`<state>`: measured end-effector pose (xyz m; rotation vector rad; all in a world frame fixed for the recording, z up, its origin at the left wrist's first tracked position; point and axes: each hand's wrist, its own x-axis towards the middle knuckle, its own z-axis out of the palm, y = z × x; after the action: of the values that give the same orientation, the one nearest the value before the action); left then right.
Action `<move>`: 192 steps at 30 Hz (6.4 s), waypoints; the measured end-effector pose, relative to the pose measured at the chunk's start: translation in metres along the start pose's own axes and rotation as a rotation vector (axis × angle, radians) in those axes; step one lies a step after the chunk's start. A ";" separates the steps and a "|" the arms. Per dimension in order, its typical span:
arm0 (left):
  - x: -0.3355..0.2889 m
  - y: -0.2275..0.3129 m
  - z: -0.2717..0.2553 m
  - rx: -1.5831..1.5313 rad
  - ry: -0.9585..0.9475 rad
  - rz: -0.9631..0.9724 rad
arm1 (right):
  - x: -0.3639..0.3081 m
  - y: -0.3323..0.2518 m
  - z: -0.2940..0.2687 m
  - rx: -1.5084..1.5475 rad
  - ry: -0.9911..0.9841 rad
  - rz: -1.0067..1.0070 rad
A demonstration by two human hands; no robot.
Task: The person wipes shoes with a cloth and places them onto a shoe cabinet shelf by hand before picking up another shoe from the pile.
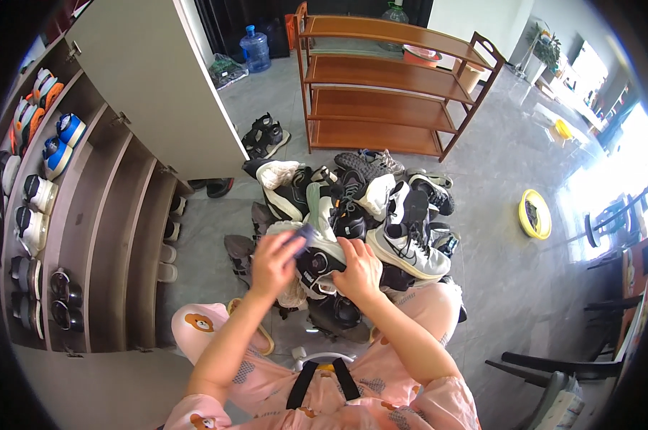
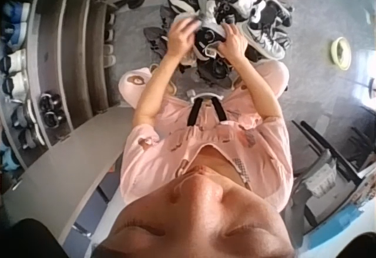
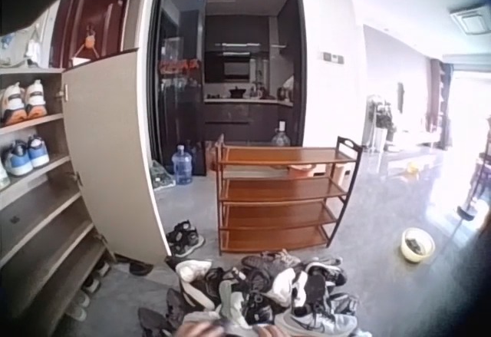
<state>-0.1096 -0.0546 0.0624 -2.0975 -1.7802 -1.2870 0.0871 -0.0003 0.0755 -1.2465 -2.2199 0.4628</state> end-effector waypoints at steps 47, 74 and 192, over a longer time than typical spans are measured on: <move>-0.005 -0.017 -0.023 0.173 0.099 -0.085 | -0.020 0.013 -0.003 0.193 -0.143 0.128; -0.019 -0.003 -0.012 0.121 0.054 -0.014 | -0.018 0.023 0.004 1.108 -0.401 1.037; -0.022 0.036 -0.027 -0.121 0.047 0.075 | -0.012 0.023 0.027 1.268 -0.350 1.074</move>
<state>-0.0922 -0.0977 0.0801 -2.1535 -1.6280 -1.4445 0.0913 -0.0001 0.0386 -1.4239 -0.7451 2.1389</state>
